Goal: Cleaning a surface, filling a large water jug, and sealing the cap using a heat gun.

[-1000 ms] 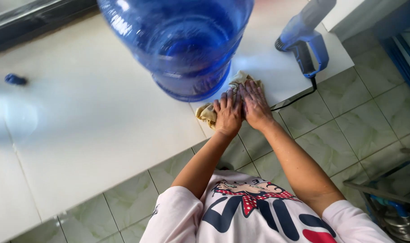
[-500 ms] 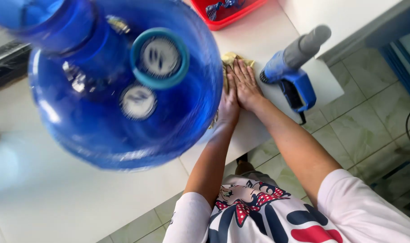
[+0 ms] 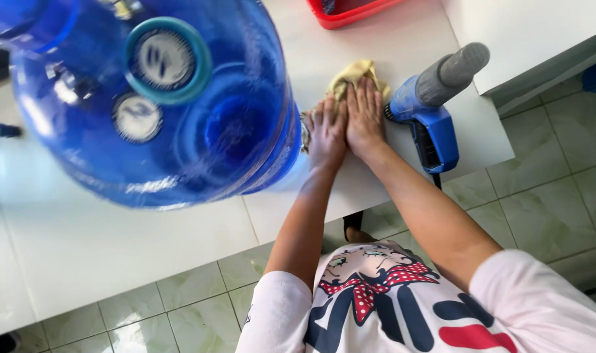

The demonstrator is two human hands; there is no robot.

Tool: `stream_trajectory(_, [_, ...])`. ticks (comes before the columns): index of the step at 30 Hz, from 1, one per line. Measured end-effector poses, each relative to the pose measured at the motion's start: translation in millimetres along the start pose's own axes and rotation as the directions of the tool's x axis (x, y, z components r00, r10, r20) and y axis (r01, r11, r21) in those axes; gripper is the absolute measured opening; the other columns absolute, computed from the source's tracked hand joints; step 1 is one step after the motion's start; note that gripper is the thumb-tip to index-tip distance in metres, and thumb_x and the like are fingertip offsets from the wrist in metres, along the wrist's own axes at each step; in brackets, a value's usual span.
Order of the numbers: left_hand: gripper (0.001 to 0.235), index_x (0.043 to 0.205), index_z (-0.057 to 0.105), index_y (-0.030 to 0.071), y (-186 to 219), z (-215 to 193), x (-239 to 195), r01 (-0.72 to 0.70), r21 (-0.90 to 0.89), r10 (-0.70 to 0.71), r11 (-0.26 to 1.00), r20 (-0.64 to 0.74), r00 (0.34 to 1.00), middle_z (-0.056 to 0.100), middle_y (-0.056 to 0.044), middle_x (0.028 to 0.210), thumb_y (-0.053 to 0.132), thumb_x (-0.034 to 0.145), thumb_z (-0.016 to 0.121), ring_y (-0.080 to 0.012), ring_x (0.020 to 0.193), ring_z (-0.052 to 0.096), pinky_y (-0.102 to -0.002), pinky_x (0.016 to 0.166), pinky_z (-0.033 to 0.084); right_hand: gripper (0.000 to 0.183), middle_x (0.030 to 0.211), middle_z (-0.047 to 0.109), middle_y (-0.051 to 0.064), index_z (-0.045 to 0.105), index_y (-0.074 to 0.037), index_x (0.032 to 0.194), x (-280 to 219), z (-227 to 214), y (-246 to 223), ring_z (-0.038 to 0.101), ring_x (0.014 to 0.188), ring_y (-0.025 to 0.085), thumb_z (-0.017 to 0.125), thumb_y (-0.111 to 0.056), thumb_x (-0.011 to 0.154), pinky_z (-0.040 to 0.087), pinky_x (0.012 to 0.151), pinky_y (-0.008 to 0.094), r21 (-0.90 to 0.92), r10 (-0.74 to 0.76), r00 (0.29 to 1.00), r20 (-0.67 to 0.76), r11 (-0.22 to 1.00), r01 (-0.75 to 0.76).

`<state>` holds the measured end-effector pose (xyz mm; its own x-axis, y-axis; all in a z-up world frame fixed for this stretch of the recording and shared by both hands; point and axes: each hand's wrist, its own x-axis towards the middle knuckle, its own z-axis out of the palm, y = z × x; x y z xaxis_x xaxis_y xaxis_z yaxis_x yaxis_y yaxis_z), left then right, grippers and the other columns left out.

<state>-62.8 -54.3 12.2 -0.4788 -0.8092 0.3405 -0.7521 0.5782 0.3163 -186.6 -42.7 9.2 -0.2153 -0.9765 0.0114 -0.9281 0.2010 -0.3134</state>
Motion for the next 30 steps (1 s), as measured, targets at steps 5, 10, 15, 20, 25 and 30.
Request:
stream_trajectory(5, [0.051, 0.143, 0.058, 0.015, 19.9, -44.6, -63.4, -0.014, -0.06, 0.014, 0.998, 0.005, 1.0, 0.048, -0.012, 0.154, 0.016, 0.092, 0.055, -0.0318, 0.144, 0.041, -0.056, 0.118, 0.028, 0.064, 0.17, 0.015, 0.027, 0.023, 0.002, 0.163, -81.0, -9.5, -12.4, 0.006, 0.16, 0.04, 0.037, -0.023, 0.106, 0.0, 0.129, 0.052, 0.013, -0.093, 0.992, -0.084, 0.995, 0.094])
stream_trajectory(10, [0.044, 0.14, 0.06, 0.015, -4.9, -86.8, -134.7, -0.04, -0.15, 0.036, 0.988, -0.032, 0.999, 0.052, -0.009, 0.153, 0.016, 0.096, 0.056, -0.0296, 0.141, 0.047, -0.052, 0.115, 0.035, 0.068, 0.17, 0.018, 0.028, 0.025, 0.005, 0.163, -144.6, 2.4, -60.7, 0.008, 0.16, 0.042, 0.044, -0.021, 0.103, 0.002, 0.129, 0.054, -0.064, -0.169, 0.982, -0.087, 0.984, 0.163])
stream_trajectory(15, [0.051, 0.14, 0.063, 0.014, -64.1, -153.9, -203.5, -0.034, -0.145, 0.038, 0.989, 0.029, 0.999, 0.054, -0.01, 0.148, 0.017, 0.09, 0.061, -0.0309, 0.134, 0.05, -0.05, 0.111, 0.035, 0.078, 0.165, 0.02, 0.035, 0.026, 0.013, 0.156, -187.6, 22.3, -148.0, 0.008, 0.156, 0.049, 0.05, -0.023, 0.092, 0.001, 0.126, 0.058, -0.026, -0.288, 0.958, 0.004, 0.957, 0.288])
stream_trajectory(20, [0.049, 0.135, 0.066, 0.016, -124.4, -203.5, -257.5, 0.028, -0.113, -0.032, 0.993, -0.031, 0.999, 0.057, -0.008, 0.146, 0.014, 0.087, 0.066, -0.0294, 0.136, 0.052, -0.049, 0.114, 0.035, 0.074, 0.163, 0.022, 0.035, 0.027, 0.014, 0.154, -205.1, 64.4, -232.5, 0.01, 0.154, 0.051, 0.047, -0.024, 0.094, 0.001, 0.125, 0.06, -0.063, -0.377, 0.923, 0.073, 0.922, 0.381])
stream_trajectory(25, [0.047, 0.134, 0.067, 0.018, -174.3, -221.5, -290.0, 0.128, -0.042, -0.133, 0.991, -0.12, 0.984, 0.059, -0.007, 0.147, 0.01, 0.088, 0.068, -0.029, 0.137, 0.052, -0.047, 0.117, 0.035, 0.068, 0.164, 0.025, 0.033, 0.029, 0.012, 0.156, -188.6, 98.9, -296.5, 0.013, 0.155, 0.048, 0.042, -0.02, 0.098, 0.002, 0.126, 0.059, -0.068, -0.501, 0.862, 0.074, 0.86, 0.506])
stream_trajectory(30, [0.043, 0.128, 0.07, 0.018, -190.0, -203.5, -282.0, 0.285, -0.007, -0.279, 0.959, -0.23, 0.932, 0.061, -0.006, 0.143, 0.011, 0.086, 0.069, -0.0295, 0.133, 0.053, -0.048, 0.114, 0.034, 0.065, 0.163, 0.028, 0.028, 0.033, 0.006, 0.157, -159.4, 89.5, -310.9, 0.018, 0.155, 0.042, 0.043, -0.022, 0.099, 0.008, 0.125, 0.054, 0.077, -0.634, 0.773, -0.008, 0.771, 0.633])
